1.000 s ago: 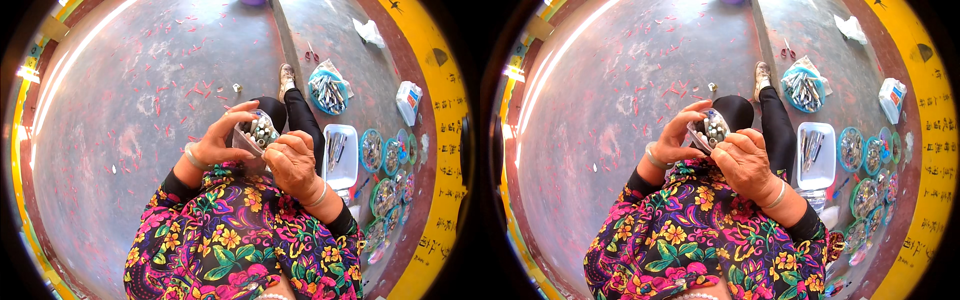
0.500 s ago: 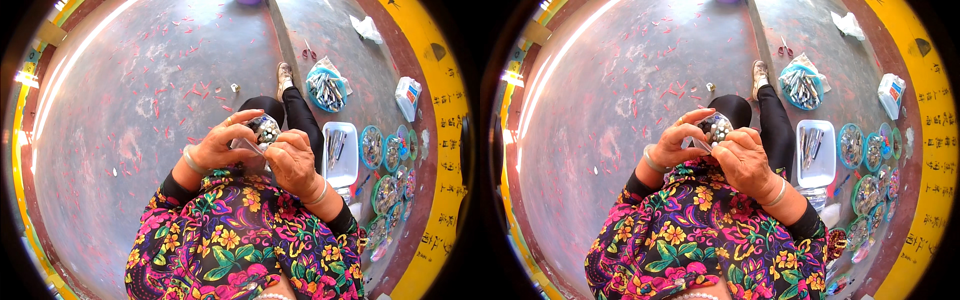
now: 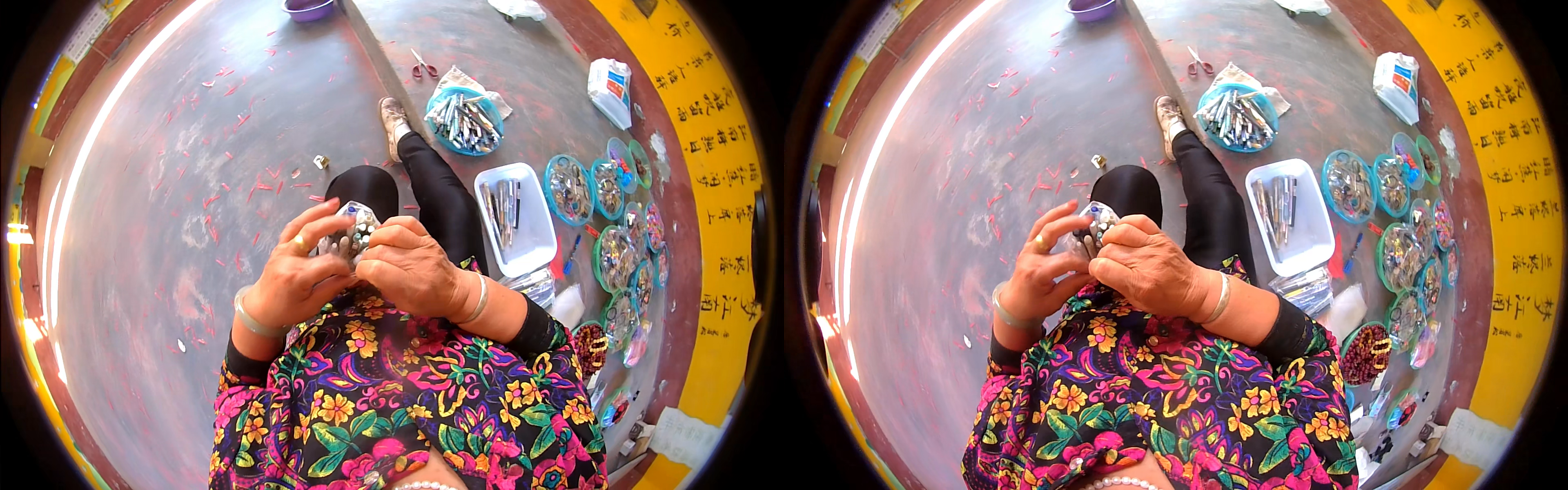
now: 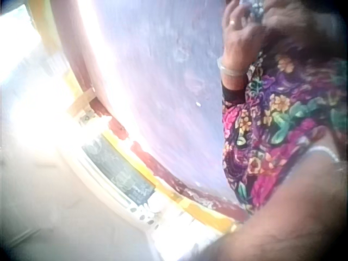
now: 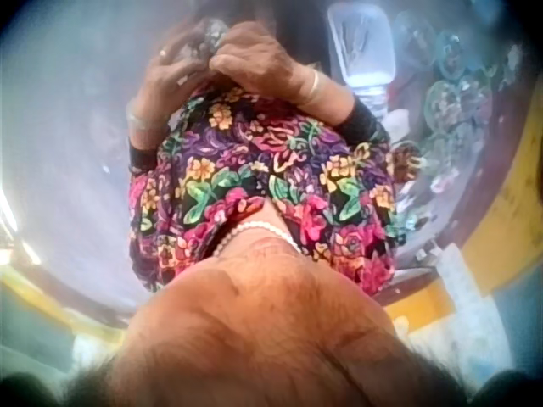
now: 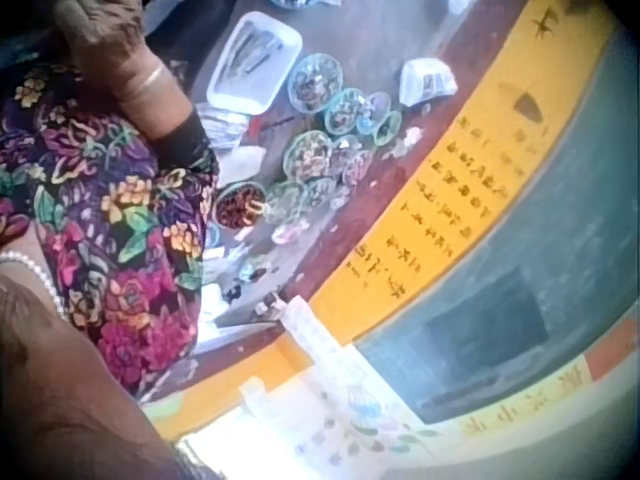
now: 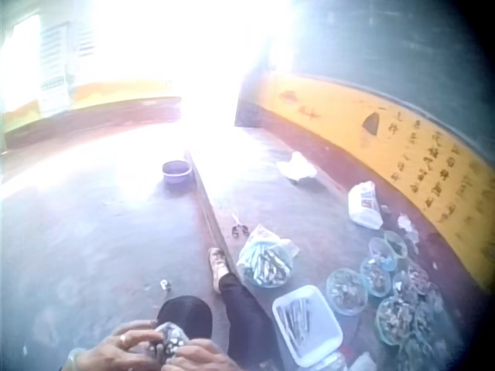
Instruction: The person sits on the floor and repeatedly picks up markers from a white plastic container, places them into a small clear plastic bag held in the left hand, and then returns the bag to the container. The person handles the markers and the bag with both hands throughout the sequence.
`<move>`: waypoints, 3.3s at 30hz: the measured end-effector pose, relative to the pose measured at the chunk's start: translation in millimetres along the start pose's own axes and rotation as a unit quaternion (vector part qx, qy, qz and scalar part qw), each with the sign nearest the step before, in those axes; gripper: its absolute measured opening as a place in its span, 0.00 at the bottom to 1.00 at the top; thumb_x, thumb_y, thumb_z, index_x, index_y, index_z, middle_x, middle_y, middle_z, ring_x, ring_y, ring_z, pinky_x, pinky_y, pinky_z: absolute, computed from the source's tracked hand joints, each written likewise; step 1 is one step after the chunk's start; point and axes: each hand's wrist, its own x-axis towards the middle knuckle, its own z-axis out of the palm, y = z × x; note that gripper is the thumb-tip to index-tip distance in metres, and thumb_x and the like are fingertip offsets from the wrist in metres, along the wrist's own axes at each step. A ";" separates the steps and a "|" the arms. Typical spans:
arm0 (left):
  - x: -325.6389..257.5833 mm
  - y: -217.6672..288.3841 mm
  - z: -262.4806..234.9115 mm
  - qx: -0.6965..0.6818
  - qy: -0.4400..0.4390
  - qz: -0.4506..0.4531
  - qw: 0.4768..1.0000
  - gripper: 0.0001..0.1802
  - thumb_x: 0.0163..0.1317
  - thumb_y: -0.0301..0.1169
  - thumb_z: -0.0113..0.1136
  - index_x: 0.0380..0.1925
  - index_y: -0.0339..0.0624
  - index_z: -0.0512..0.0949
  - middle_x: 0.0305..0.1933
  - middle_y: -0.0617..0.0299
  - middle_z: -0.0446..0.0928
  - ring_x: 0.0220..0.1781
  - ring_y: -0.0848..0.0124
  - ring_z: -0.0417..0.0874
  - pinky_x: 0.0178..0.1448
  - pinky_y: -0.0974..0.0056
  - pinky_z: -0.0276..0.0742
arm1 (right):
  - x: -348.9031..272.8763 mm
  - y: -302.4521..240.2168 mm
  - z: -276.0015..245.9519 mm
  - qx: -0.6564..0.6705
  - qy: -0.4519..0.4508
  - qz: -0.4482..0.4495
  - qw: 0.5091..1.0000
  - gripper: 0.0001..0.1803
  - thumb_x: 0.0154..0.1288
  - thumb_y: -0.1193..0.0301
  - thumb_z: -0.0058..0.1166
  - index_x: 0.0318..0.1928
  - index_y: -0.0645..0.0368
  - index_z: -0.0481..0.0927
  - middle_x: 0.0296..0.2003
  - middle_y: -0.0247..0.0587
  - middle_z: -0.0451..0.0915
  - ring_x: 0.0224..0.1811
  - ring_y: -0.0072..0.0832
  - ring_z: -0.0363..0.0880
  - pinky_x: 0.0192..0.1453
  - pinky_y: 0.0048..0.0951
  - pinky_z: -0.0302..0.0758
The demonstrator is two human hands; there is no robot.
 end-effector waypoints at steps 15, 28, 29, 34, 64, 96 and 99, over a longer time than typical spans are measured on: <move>4.6 8.4 4.8 0.065 0.015 0.049 0.997 0.11 0.38 0.24 0.69 0.23 0.44 0.77 0.28 0.64 0.75 0.37 0.62 0.78 0.41 0.62 0.74 | -266.2 198.0 -39.1 -0.115 0.195 0.599 0.768 0.12 0.56 0.67 0.55 0.38 0.61 0.81 0.36 0.46 0.82 0.40 0.36 0.81 0.46 0.31 0.75; 8.8 19.4 6.2 0.126 -0.009 0.011 0.992 0.13 0.37 0.22 0.68 0.27 0.44 0.78 0.27 0.65 0.75 0.35 0.64 0.77 0.38 0.62 0.71 | -419.3 264.6 -19.2 -0.198 0.097 0.770 0.599 0.21 0.48 0.63 0.57 0.43 0.62 0.80 0.42 0.54 0.80 0.46 0.45 0.78 0.52 0.37 0.72; 9.9 19.7 6.7 0.128 -0.008 0.006 0.992 0.13 0.37 0.22 0.68 0.26 0.45 0.78 0.27 0.65 0.75 0.35 0.64 0.77 0.38 0.62 0.71 | -418.5 268.1 -20.4 -0.196 0.099 0.772 0.596 0.21 0.48 0.63 0.56 0.42 0.62 0.80 0.41 0.55 0.80 0.46 0.45 0.79 0.52 0.38 0.73; 13.9 24.0 8.4 0.126 -0.014 -0.007 0.992 0.12 0.37 0.22 0.69 0.24 0.44 0.78 0.26 0.65 0.75 0.34 0.64 0.77 0.39 0.63 0.71 | -406.4 280.0 -22.2 -0.204 0.033 0.786 0.583 0.17 0.47 0.65 0.55 0.36 0.62 0.82 0.35 0.54 0.81 0.41 0.47 0.80 0.48 0.40 0.74; -14.9 17.0 15.4 0.071 0.065 0.037 0.995 0.11 0.39 0.22 0.69 0.25 0.41 0.78 0.26 0.62 0.74 0.35 0.61 0.76 0.40 0.62 0.73 | -175.2 77.2 -55.7 0.547 0.430 0.436 0.570 0.09 0.68 0.67 0.48 0.44 0.55 0.76 0.41 0.49 0.81 0.40 0.36 0.81 0.36 0.28 0.74; -34.3 -2.6 5.6 0.063 0.118 0.052 0.990 0.10 0.43 0.20 0.65 0.29 0.40 0.78 0.30 0.62 0.76 0.38 0.61 0.78 0.42 0.63 0.76 | 3.2 -25.5 -51.0 0.280 0.253 0.161 0.912 0.29 0.63 0.79 0.50 0.60 0.51 0.52 0.36 0.60 0.78 0.38 0.42 0.81 0.39 0.31 0.80; -33.8 -14.2 7.8 0.087 0.179 -0.007 0.980 0.10 0.43 0.21 0.66 0.28 0.40 0.79 0.29 0.62 0.77 0.39 0.60 0.78 0.44 0.62 0.74 | 8.9 -19.7 -45.2 0.307 0.215 0.161 0.913 0.27 0.64 0.81 0.49 0.59 0.54 0.53 0.40 0.62 0.76 0.41 0.43 0.81 0.41 0.31 0.80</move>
